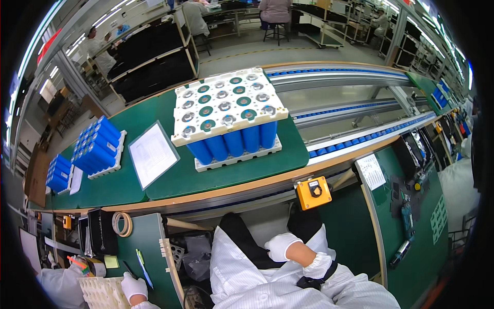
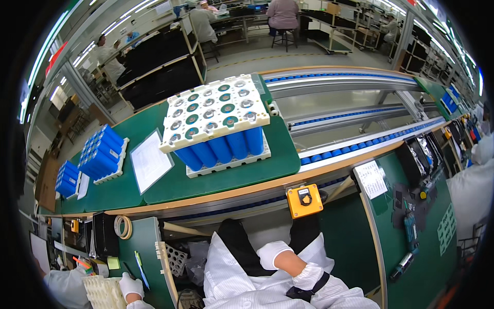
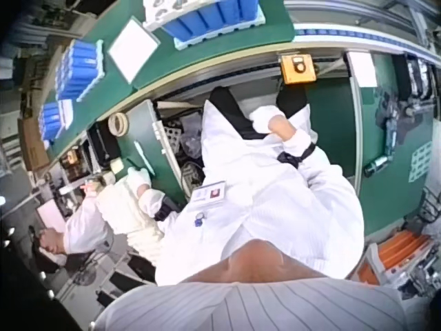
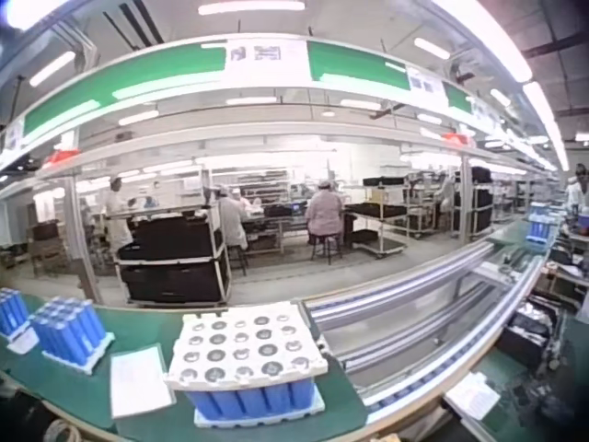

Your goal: Assembling, screwdriving, and marking battery packs on a production line.

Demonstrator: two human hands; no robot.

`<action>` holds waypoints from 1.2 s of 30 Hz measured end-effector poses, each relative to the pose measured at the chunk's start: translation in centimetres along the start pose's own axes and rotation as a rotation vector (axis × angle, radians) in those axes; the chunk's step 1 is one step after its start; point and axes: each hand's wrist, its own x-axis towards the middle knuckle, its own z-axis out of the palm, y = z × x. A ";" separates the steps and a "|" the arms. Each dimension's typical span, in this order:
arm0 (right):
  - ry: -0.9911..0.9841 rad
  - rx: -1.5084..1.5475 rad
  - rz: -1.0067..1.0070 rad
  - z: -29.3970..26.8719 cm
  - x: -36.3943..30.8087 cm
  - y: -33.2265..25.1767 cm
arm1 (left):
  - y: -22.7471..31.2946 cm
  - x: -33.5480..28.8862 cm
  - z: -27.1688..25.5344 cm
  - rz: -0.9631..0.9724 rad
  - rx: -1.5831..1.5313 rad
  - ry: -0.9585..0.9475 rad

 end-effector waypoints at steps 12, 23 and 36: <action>-0.050 -0.031 0.058 0.7 0.2 1.5 | 0.6 0.3 0.3 -0.012 0.049 -0.082; -0.030 -0.065 0.013 1.1 1.7 2.1 | 1.6 -1.7 -2.2 -0.025 -0.142 0.052; 0.777 0.196 -0.632 -8.4 -2.8 -8.0 | 17.2 -6.4 -8.0 0.474 -1.472 -0.927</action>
